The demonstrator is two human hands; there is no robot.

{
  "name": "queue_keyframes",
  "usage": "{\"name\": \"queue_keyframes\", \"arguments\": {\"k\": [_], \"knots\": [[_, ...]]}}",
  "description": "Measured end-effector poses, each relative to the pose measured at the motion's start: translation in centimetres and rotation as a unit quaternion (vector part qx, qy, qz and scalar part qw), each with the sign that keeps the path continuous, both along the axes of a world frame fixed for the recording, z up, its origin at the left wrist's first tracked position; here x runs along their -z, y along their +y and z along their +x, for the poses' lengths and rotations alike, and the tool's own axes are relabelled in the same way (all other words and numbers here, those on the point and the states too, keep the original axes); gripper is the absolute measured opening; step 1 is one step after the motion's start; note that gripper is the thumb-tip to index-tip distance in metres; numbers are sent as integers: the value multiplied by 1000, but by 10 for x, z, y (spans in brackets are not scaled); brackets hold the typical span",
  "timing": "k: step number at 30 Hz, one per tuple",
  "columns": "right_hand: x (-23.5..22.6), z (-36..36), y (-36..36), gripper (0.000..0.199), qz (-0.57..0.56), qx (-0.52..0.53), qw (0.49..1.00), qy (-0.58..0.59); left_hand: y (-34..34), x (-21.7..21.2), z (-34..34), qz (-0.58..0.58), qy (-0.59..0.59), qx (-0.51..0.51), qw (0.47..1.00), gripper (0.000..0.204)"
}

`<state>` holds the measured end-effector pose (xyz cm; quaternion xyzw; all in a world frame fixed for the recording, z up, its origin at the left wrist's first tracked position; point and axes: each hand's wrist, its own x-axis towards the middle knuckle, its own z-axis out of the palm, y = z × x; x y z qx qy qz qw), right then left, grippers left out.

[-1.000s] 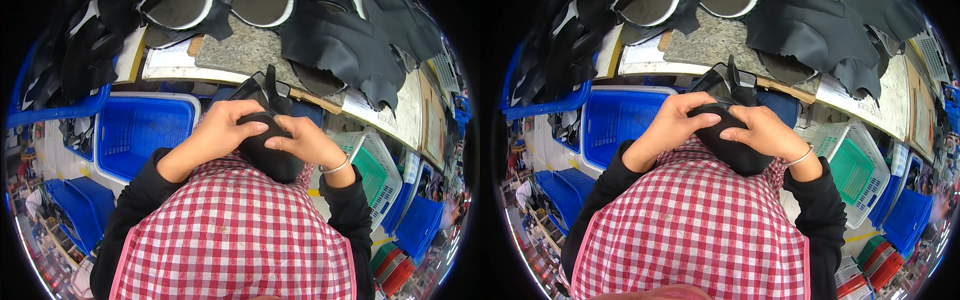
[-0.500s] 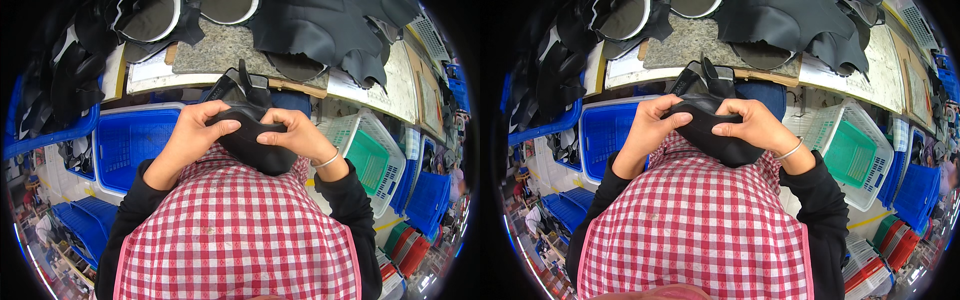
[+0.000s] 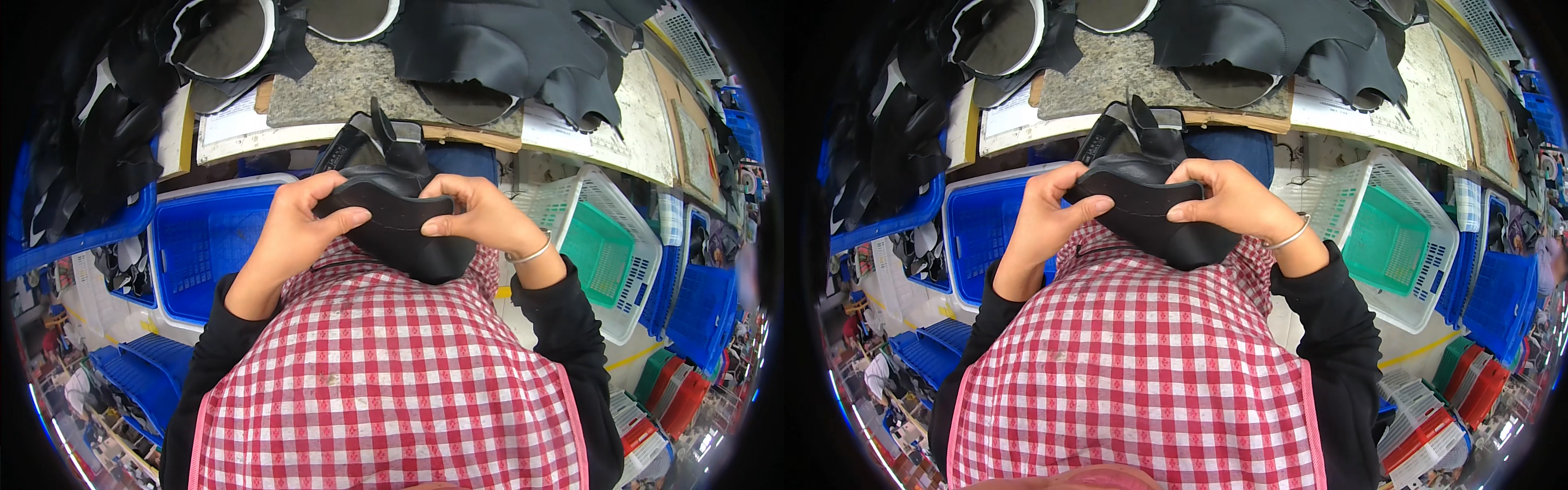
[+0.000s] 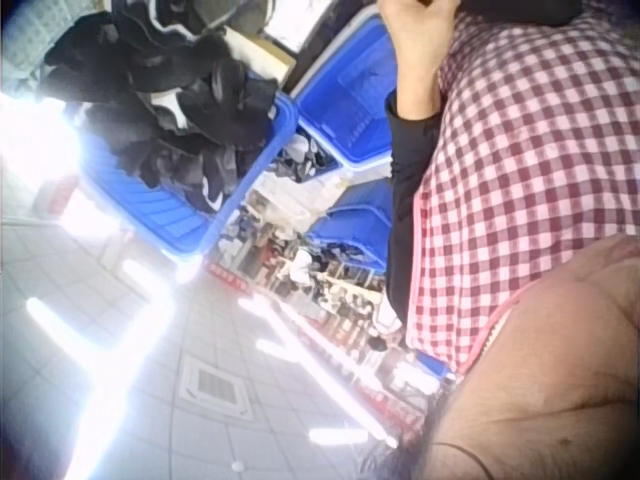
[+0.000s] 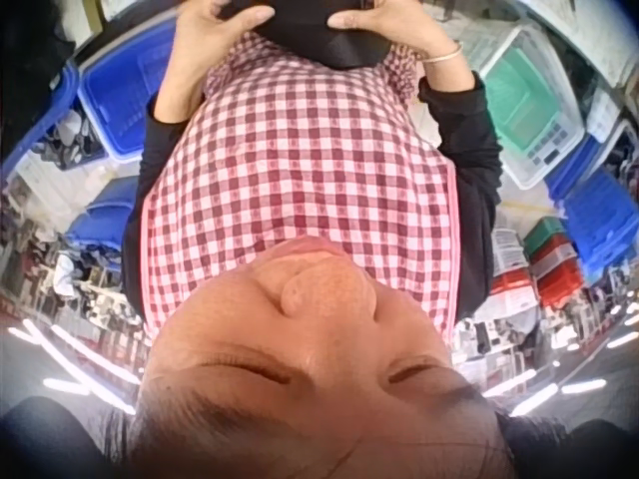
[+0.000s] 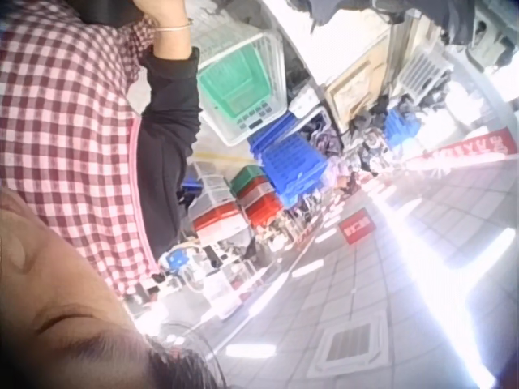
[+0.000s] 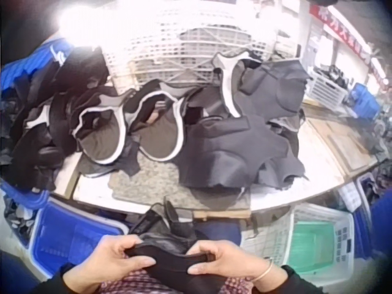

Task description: The person picks up black shoe parts from a pile, turns them over, and inspects the edges and interior surfaces by hand. They place inspected parts into a green basket and occasionally move other parts aside to access more items.

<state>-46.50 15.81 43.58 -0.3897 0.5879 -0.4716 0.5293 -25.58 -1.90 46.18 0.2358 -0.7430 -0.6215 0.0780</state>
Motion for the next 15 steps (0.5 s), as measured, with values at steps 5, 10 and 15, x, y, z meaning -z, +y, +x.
{"name": "queue_keyframes", "arguments": {"k": [5, 10, 15], "knots": [[-29, 19, 8, 26, -59, 100, 972, 205, 8, -48, 6, -165, 1, -48, 985, 21], [-13, 33, -14, 25, -131, 147, 958, 209, -9, -85, -1, -231, 7, -52, 971, 21], [58, 58, -25, 17, 50, 125, 990, 41, -22, -16, 16, -160, -71, -69, 982, 43]]}}
